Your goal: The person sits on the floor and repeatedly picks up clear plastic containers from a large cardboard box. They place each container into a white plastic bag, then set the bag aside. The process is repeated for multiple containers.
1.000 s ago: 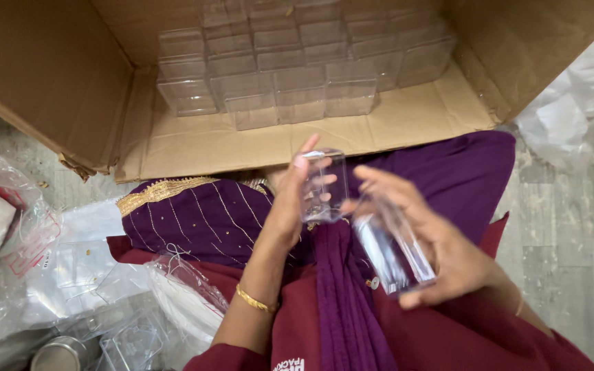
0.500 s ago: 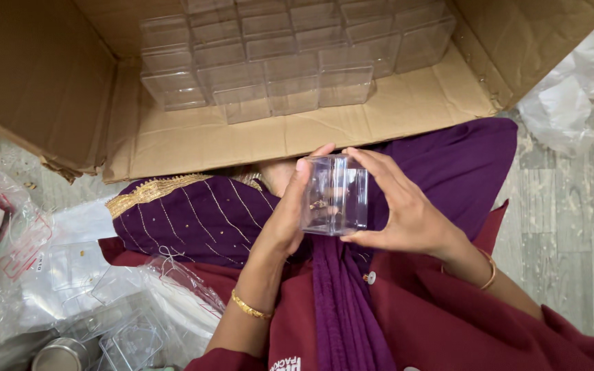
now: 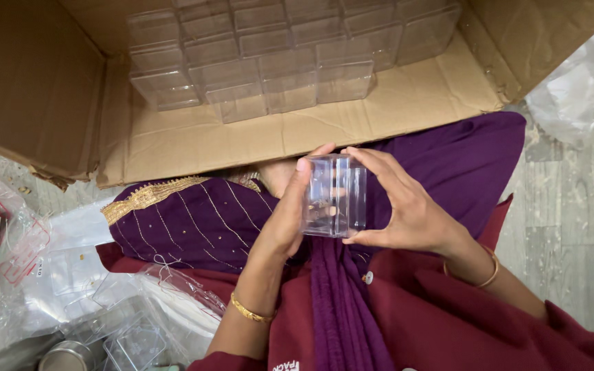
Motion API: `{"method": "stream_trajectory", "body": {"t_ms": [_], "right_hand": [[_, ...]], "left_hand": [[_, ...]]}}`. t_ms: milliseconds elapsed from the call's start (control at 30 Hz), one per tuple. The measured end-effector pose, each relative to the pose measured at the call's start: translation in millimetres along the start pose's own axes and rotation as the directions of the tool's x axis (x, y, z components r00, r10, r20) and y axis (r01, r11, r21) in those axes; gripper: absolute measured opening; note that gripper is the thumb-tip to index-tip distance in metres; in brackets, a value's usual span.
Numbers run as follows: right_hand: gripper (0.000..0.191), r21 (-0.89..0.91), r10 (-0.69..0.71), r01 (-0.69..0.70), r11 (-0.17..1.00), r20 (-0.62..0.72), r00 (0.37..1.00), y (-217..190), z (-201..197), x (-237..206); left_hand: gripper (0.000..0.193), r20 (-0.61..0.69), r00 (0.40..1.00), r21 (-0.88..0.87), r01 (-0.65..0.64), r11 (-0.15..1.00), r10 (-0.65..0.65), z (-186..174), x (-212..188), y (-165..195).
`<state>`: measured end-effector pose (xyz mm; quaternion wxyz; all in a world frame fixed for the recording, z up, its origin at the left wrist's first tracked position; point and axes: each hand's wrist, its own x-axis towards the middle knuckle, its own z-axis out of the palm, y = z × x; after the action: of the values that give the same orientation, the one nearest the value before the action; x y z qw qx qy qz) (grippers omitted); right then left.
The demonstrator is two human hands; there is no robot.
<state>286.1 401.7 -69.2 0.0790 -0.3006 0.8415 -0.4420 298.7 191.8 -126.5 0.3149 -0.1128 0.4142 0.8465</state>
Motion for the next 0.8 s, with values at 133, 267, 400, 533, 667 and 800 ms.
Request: {"method": "stream_trajectory", "body": {"t_ms": [133,267,400,533,667,800], "right_hand": [[0.118,-0.001,0.020,-0.020,1.000,0.015,1.000,1.5,0.2,1.7],[0.120,0.014,0.053,-0.054,0.998,0.032,0.998,8.1,2.9,-0.7],[0.125,0.068,0.065,-0.067,0.995,0.023,0.998,16.2,13.7,1.7],[0.131,0.101,0.025,-0.026,0.995,0.014,1.000,35.8,14.8,8.0],[0.126,-0.067,0.089,-0.129,0.989,-0.415,0.905,88.0,-2.3,15.0],[0.120,-0.078,0.422,-0.577,0.813,-0.604,0.676,170.2,-13.6,31.9]], "left_hand": [[0.068,0.017,1.000,-0.035,-0.012,0.999,0.012,-0.3,3.7,0.0],[0.068,0.021,1.000,-0.028,0.005,1.000,-0.005,-1.6,3.6,0.6],[0.065,-0.040,0.996,0.000,0.081,0.997,-0.081,0.3,12.7,2.3],[0.071,-0.100,0.989,0.356,-0.067,0.932,0.109,-1.6,29.1,10.6],[0.071,0.065,0.710,0.920,-0.314,0.234,0.701,-61.1,75.1,67.1],[0.066,0.021,0.582,0.997,-0.074,0.027,0.813,-145.6,130.4,156.0]]}}
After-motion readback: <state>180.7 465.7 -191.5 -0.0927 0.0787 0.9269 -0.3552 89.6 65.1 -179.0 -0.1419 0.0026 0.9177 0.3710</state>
